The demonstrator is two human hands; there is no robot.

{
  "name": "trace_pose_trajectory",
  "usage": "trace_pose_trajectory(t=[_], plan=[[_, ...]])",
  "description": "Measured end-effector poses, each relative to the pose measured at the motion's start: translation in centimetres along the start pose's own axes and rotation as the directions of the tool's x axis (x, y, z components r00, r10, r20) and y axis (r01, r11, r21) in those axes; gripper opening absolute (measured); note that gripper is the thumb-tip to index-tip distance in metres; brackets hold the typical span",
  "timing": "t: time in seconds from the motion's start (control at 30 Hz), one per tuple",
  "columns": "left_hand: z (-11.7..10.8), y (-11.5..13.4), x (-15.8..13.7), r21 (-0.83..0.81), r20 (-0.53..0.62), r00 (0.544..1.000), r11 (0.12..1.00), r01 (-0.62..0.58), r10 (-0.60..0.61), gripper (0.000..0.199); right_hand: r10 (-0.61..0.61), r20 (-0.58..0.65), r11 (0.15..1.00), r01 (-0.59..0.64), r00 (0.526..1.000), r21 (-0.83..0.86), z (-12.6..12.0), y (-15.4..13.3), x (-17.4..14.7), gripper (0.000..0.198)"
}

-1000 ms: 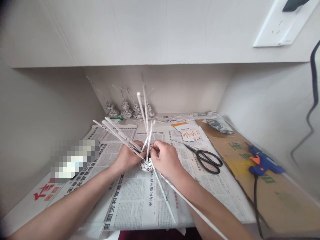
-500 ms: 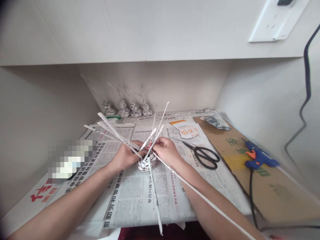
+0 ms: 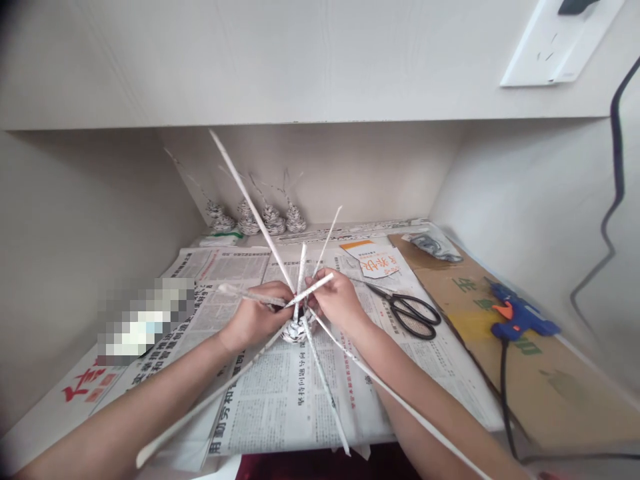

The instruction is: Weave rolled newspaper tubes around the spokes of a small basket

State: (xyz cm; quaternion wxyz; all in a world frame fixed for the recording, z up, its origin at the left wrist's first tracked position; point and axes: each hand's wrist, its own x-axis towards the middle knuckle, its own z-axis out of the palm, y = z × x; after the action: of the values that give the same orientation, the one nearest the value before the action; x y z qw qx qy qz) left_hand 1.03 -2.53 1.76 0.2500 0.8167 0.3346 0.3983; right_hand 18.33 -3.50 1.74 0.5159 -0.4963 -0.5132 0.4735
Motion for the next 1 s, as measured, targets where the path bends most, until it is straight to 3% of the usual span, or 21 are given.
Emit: trace_pose_trajectory(t=[0.07,0.23,0.37,0.6,0.77,1.0], plan=[[-0.3,0.1,0.0,-0.01,0.027,0.997,0.998,-0.07,0.07,0.011,0.038,0.029,0.997,-0.04,0.999,0.059,-0.2,0.0,0.2,0.024],[-0.9,0.0,0.1,-0.003,0.135,0.973,0.982,-0.188,0.186,0.012,-0.007,0.054,0.995,0.001,0.999,0.104,-0.5,-0.1,0.4,0.027],[-0.9,0.1,0.0,0.014,0.112,0.97,0.976,-0.219,0.217,0.014,-0.034,0.038,0.994,0.03,0.999,0.105,-0.6,-0.2,0.4,0.027],[-1.4,1.0,-0.2,0.138,0.204,0.95,0.954,-0.265,0.234,0.014,-0.16,0.064,0.987,0.161,0.985,-0.016,-0.3,-0.6,-0.3,0.017],[-1.5,0.9,-0.2,0.089,0.185,0.954,0.963,-0.255,0.236,0.013,-0.185,0.094,0.981,0.189,0.978,-0.035,-0.4,-0.2,-0.4,0.014],[-1.7,1.2,0.2,0.008,0.297,0.882,0.922,-0.387,0.367,0.018,-0.188,0.039,0.971,0.191,0.981,-0.141,-0.2,-0.1,-0.5,0.016]])
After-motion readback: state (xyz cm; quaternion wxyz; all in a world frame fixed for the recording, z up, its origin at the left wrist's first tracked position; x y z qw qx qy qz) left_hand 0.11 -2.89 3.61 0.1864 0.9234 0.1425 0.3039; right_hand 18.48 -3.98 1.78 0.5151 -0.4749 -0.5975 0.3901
